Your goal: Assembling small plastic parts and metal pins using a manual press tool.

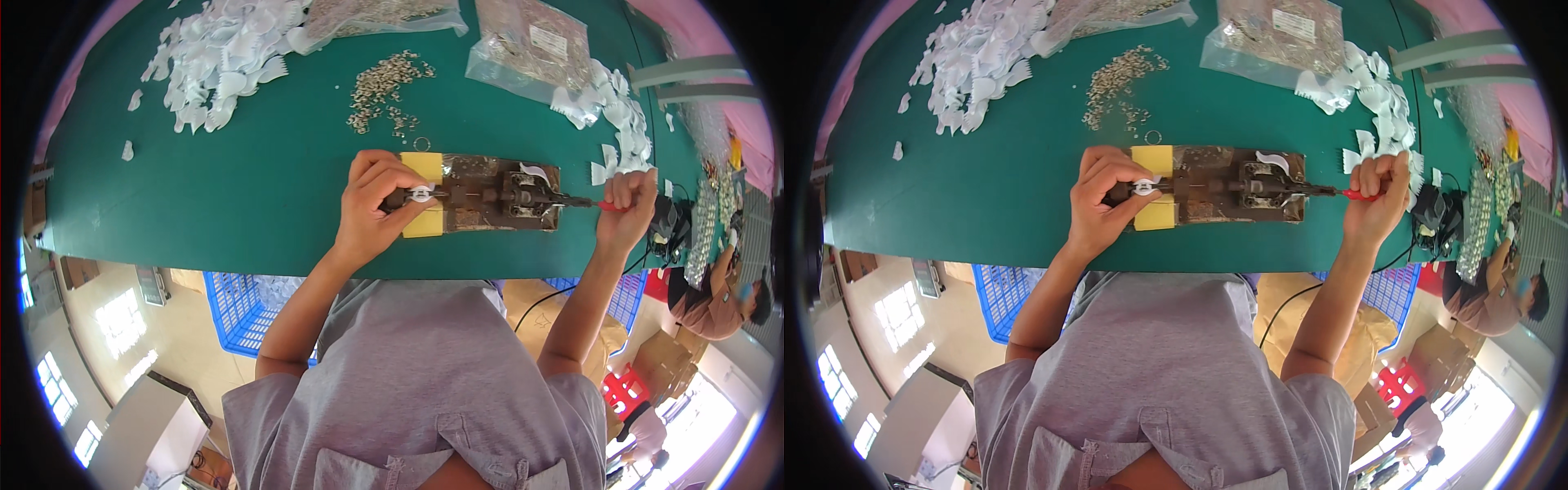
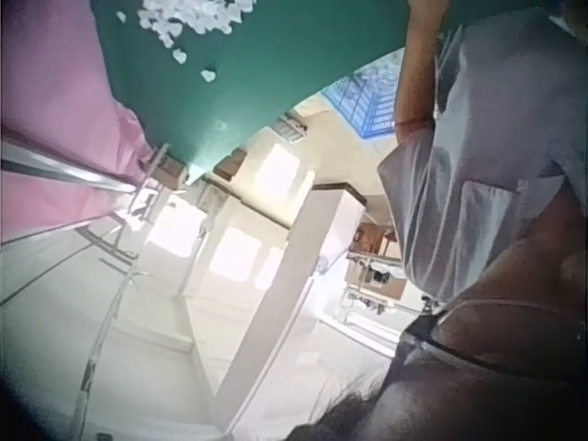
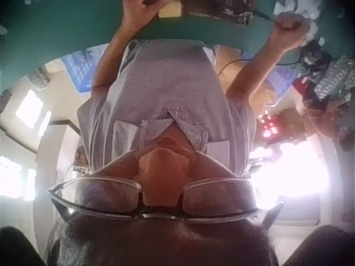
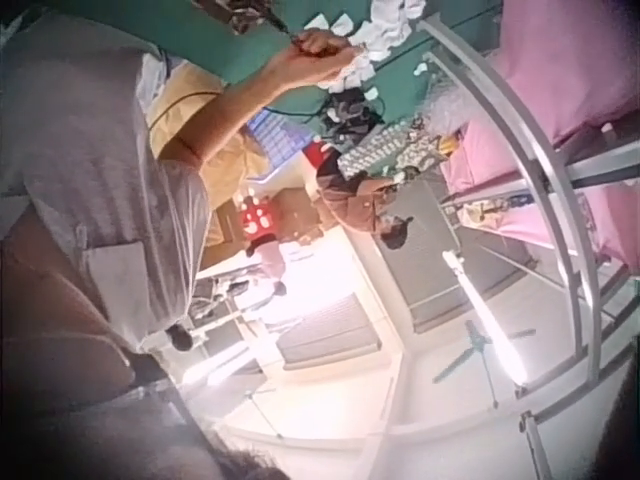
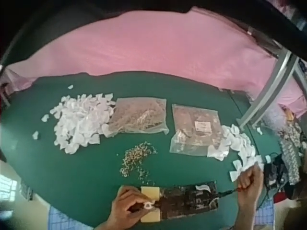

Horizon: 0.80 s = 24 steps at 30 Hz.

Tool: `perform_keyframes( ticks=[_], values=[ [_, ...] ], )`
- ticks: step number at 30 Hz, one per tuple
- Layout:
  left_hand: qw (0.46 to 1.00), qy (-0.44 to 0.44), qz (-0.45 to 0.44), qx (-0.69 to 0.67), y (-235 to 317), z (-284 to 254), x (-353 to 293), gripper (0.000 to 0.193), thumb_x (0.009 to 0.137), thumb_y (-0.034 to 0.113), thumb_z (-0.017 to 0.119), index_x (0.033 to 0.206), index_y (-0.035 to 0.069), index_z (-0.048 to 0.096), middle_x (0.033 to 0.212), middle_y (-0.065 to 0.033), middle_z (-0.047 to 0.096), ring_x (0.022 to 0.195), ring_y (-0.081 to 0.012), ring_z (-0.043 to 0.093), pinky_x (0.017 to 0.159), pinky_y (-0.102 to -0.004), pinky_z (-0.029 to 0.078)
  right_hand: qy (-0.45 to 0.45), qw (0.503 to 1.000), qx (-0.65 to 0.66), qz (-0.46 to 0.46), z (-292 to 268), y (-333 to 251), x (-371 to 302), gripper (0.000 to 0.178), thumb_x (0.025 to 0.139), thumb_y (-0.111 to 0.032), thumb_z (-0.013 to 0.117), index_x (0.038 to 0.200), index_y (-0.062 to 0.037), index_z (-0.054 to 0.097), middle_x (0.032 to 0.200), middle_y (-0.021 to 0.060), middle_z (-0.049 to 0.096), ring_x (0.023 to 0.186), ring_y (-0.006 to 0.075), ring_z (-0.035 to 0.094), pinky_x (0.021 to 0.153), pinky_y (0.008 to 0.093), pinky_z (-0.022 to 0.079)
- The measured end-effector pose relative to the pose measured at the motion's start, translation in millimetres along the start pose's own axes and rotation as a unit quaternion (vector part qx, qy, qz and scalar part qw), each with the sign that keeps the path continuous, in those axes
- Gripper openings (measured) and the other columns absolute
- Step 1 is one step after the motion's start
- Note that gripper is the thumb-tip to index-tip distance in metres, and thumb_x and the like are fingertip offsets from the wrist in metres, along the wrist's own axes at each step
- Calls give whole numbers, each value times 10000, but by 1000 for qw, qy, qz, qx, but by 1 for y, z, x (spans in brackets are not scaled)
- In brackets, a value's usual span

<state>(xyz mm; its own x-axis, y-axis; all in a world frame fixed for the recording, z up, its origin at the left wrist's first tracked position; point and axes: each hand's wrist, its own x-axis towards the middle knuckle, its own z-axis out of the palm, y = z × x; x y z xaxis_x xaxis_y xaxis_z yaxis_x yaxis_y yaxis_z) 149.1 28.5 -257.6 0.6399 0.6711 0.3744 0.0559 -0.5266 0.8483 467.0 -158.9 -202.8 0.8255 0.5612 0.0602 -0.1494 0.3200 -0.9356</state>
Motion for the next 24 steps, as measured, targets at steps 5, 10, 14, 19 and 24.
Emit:
perform_keyframes(
  ticks=[5, 10, 14, 19, 24],
  values=[
    [996, 27, 36, -80, 13, -20, 1, 248, 751, 40, 894, 956, 80, 760, 988, 7, 755, 1035, -229, 576, 869, -354, 494, 116, 992, -42, 24, -42, 57, -10, 322, 1090, -301, 615, 873, -62, 618, 710, 12, 516, 654, 137, 481, 616, 315, 399],
    [978, -14, -43, -204, 31, -130, -41, 295, 696, 78, 896, 951, 31, 756, 957, -48, 750, 922, -233, 625, 841, -384, 495, 108, 992, -70, 14, -36, 59, -11, 299, 1096, -279, 601, 899, -55, 605, 744, 6, 504, 683, 125, 458, 643, 317, 383],
    [960, -97, -262, -16, 34, -199, -56, 357, 724, 23, 861, 1067, 8, 765, 991, -57, 759, 902, -168, 705, 900, -342, 543, 118, 988, -93, -19, -39, 62, -11, 308, 1089, -270, 611, 876, -49, 609, 727, 15, 526, 645, 119, 461, 599, 304, 369],
    [944, 44, 13, 326, -32, -171, 43, 334, 816, 25, 793, 1146, 57, 750, 1139, -45, 755, 1093, -243, 658, 982, -398, 519, 133, 986, -94, -22, -43, 66, -10, 298, 1082, -257, 625, 863, -54, 623, 725, 18, 554, 630, 106, 478, 575, 293, 370],
    [839, -20, 180, 514, -109, -160, 101, 277, 843, 79, 759, 1120, 87, 749, 1103, -33, 722, 1096, -244, 618, 963, -425, 498, 137, 985, -103, -35, -38, 61, -14, 316, 1076, -249, 635, 820, -65, 618, 709, 7, 540, 625, 96, 475, 563, 287, 381]
  ],
)
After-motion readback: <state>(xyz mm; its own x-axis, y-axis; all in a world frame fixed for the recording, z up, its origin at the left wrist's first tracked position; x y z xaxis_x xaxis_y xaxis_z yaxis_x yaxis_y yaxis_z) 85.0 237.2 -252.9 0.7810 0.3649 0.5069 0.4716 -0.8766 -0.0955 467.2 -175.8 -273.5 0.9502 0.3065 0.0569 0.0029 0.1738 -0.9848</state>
